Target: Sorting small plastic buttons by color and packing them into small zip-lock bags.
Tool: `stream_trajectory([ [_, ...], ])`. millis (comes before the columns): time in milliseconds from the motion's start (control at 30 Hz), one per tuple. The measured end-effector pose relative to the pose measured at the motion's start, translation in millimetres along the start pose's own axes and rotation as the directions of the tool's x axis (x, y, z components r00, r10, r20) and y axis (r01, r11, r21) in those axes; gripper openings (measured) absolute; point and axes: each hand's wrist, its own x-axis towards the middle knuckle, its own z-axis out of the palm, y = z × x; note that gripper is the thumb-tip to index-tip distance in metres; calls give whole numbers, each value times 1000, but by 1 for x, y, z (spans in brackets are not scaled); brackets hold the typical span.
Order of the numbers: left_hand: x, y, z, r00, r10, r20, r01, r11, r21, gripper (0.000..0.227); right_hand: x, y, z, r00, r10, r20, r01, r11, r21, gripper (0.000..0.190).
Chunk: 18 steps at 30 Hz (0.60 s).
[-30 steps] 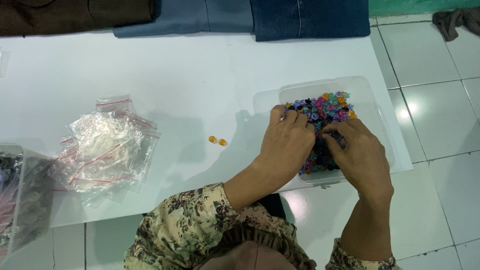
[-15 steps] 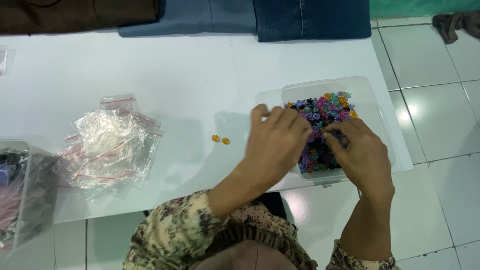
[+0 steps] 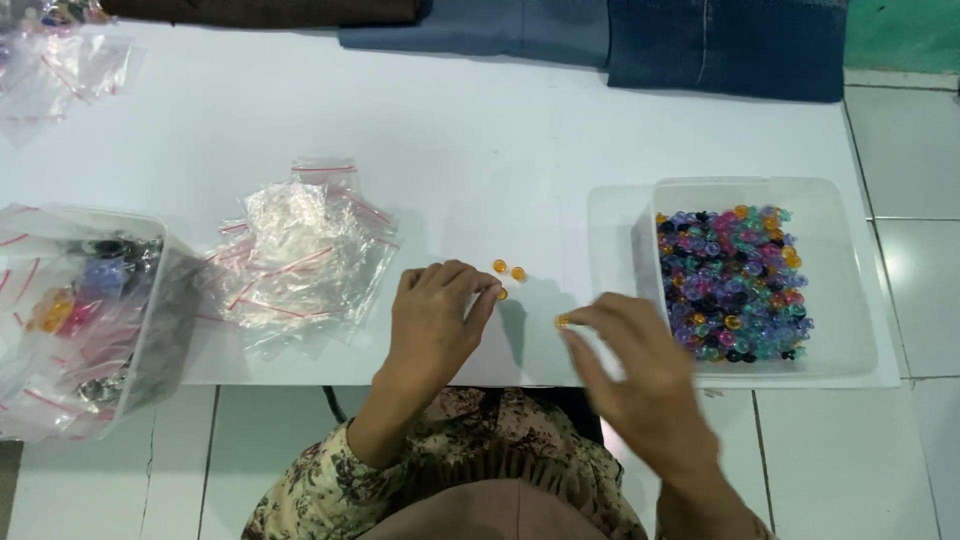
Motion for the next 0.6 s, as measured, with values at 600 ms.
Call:
stream_trajectory([
  [600, 8, 18, -5, 995, 96, -33, -96, 995, 30, 18, 3, 2, 31, 996, 14, 84, -21, 997, 78, 25],
])
